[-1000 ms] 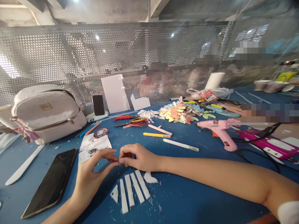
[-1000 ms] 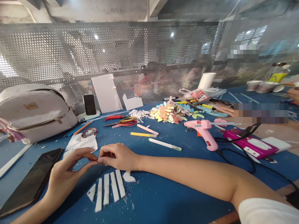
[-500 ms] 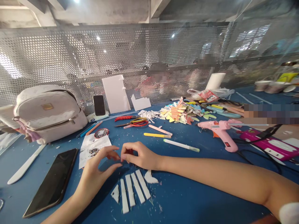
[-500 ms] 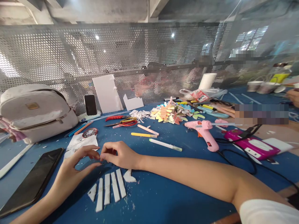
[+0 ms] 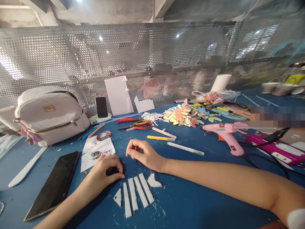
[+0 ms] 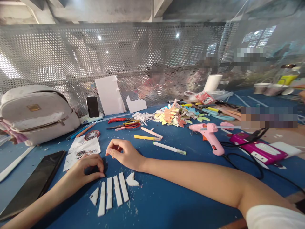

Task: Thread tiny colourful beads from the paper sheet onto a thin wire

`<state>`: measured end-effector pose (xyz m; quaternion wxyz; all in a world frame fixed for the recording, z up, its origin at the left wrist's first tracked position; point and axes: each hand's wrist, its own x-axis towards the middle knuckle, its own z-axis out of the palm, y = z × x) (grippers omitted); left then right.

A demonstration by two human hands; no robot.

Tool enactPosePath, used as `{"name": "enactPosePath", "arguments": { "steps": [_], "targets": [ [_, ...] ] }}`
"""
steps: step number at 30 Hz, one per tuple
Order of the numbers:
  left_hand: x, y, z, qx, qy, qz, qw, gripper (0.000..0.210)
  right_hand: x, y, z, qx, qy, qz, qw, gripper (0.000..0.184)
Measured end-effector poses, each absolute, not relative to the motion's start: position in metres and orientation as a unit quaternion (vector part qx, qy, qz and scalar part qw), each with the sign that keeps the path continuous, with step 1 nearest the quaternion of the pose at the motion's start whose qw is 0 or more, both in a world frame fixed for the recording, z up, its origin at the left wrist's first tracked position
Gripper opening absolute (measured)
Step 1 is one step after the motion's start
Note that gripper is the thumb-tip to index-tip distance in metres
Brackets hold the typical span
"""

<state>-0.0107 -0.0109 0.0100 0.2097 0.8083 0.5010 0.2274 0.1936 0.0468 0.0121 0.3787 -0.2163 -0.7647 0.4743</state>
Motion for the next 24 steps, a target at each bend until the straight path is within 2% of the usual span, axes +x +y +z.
{"name": "enactPosePath", "arguments": {
  "steps": [6, 15, 24],
  "targets": [
    [-0.0118, -0.0113, 0.0104, 0.776, 0.511, 0.277, 0.244, 0.014, 0.1942, 0.0455, 0.0136, -0.215, -0.776, 0.449, 0.387, 0.017],
    [-0.0129, -0.0106, 0.0096, 0.801, 0.493, 0.232, 0.248, 0.015, 0.1935, 0.0452, 0.0133, -0.217, -0.782, 0.443, 0.382, 0.016],
    [-0.016, -0.0093, 0.0088, 0.693, 0.523, 0.383, 0.314, 0.014, 0.1942, 0.0442, 0.0131, -0.212, -0.79, 0.431, 0.381, 0.015]
  ]
}}
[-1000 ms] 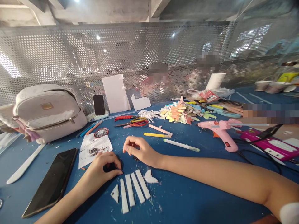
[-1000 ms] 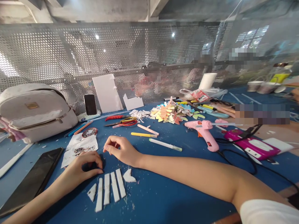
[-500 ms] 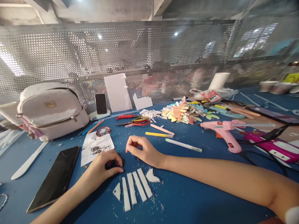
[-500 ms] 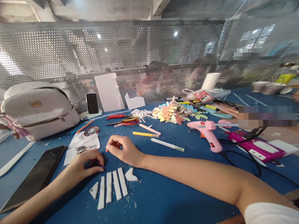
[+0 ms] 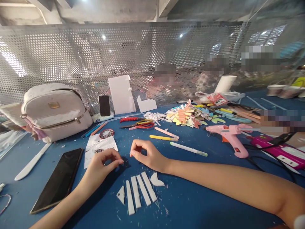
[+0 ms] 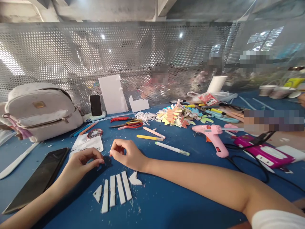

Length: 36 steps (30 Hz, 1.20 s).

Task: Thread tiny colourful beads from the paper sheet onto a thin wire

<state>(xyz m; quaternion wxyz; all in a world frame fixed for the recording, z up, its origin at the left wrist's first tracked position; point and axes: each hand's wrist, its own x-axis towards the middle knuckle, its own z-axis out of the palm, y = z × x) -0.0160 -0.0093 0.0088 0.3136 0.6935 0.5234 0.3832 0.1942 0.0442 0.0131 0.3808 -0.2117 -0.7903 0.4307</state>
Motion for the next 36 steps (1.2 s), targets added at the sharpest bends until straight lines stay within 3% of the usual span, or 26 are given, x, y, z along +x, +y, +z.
{"name": "enactPosePath", "arguments": {
  "steps": [3, 6, 13, 25, 36],
  "targets": [
    [-0.016, -0.01, 0.006, 0.654, 0.505, 0.44, 0.351, 0.006, 0.194, 0.043, 0.012, -0.205, -0.804, 0.416, 0.372, 0.013],
    [-0.012, -0.014, 0.005, 0.641, 0.495, 0.472, 0.349, 0.016, 0.194, 0.042, 0.01, -0.194, -0.822, 0.381, 0.376, 0.013],
    [-0.005, -0.024, 0.005, 0.665, 0.504, 0.465, 0.297, 0.022, 0.194, 0.041, 0.006, -0.155, -0.853, 0.291, 0.405, 0.016],
    [-0.011, -0.031, 0.005, 0.761, 0.441, 0.458, 0.131, 0.021, 0.193, 0.038, 0.007, -0.104, -0.871, 0.242, 0.415, 0.017],
    [-0.012, -0.03, 0.002, 0.771, 0.431, 0.454, 0.111, 0.026, 0.193, 0.038, 0.005, -0.111, -0.873, 0.235, 0.412, 0.016]
  ]
}}
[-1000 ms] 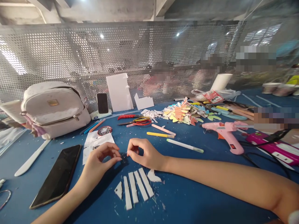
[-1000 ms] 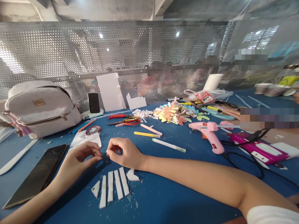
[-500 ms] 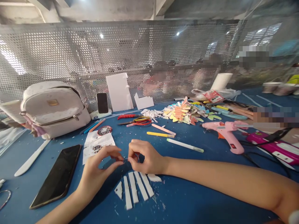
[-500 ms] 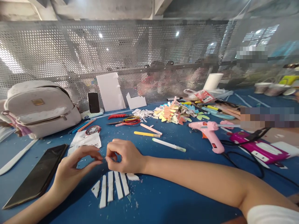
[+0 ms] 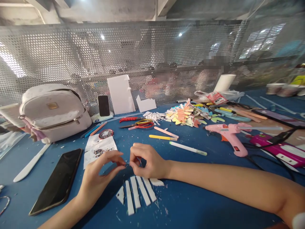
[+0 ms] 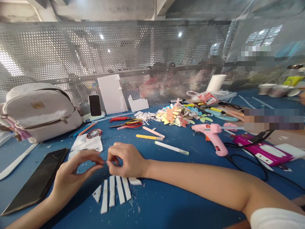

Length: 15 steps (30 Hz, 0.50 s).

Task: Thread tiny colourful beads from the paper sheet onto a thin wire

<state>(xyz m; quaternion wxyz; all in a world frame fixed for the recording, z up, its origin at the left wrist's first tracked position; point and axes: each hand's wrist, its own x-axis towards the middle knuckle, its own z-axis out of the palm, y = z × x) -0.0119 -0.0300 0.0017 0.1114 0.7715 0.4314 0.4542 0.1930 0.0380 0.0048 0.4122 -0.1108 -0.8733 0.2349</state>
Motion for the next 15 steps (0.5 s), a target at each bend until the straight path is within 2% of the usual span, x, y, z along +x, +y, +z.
{"name": "enactPosePath", "arguments": {
  "steps": [15],
  "targets": [
    [-0.0106, -0.031, 0.0032, 0.767, 0.428, 0.467, 0.101, 0.026, 0.1934, 0.0376, 0.006, -0.116, -0.88, 0.23, 0.398, 0.016]
  ]
}}
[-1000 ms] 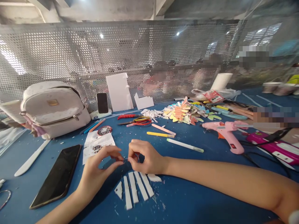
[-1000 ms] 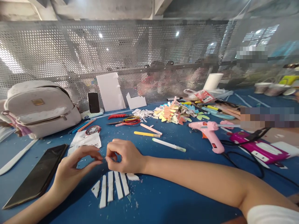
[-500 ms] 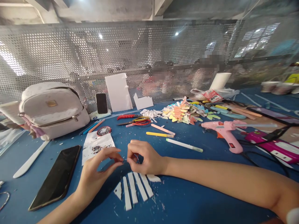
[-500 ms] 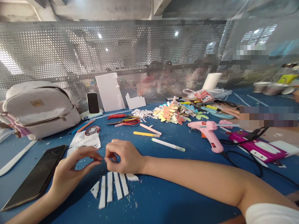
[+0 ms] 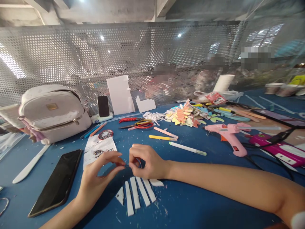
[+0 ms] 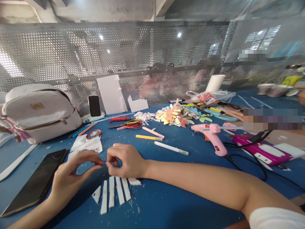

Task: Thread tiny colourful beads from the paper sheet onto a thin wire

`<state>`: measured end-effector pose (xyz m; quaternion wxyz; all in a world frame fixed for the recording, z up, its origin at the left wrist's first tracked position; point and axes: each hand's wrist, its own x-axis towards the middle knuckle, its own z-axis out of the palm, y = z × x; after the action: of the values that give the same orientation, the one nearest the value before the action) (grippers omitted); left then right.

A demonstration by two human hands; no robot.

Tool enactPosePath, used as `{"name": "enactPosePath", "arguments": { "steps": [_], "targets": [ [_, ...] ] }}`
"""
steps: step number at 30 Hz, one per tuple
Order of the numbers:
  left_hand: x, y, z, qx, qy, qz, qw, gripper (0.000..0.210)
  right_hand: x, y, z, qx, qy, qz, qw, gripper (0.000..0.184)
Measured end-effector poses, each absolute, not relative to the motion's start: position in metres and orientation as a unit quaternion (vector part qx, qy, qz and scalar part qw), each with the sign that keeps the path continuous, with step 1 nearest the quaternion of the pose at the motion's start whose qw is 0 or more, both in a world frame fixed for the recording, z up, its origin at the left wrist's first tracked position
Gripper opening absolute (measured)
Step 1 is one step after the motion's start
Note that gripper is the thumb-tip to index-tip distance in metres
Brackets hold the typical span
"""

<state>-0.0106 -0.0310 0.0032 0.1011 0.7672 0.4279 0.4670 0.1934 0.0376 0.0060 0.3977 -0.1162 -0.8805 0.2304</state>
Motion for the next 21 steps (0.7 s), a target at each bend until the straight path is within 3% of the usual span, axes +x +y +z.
{"name": "enactPosePath", "arguments": {
  "steps": [21],
  "targets": [
    [-0.0114, -0.0322, 0.0023, 0.762, 0.436, 0.464, 0.119, 0.024, 0.1936, 0.0379, 0.0053, -0.106, -0.87, 0.219, 0.429, 0.017]
  ]
}}
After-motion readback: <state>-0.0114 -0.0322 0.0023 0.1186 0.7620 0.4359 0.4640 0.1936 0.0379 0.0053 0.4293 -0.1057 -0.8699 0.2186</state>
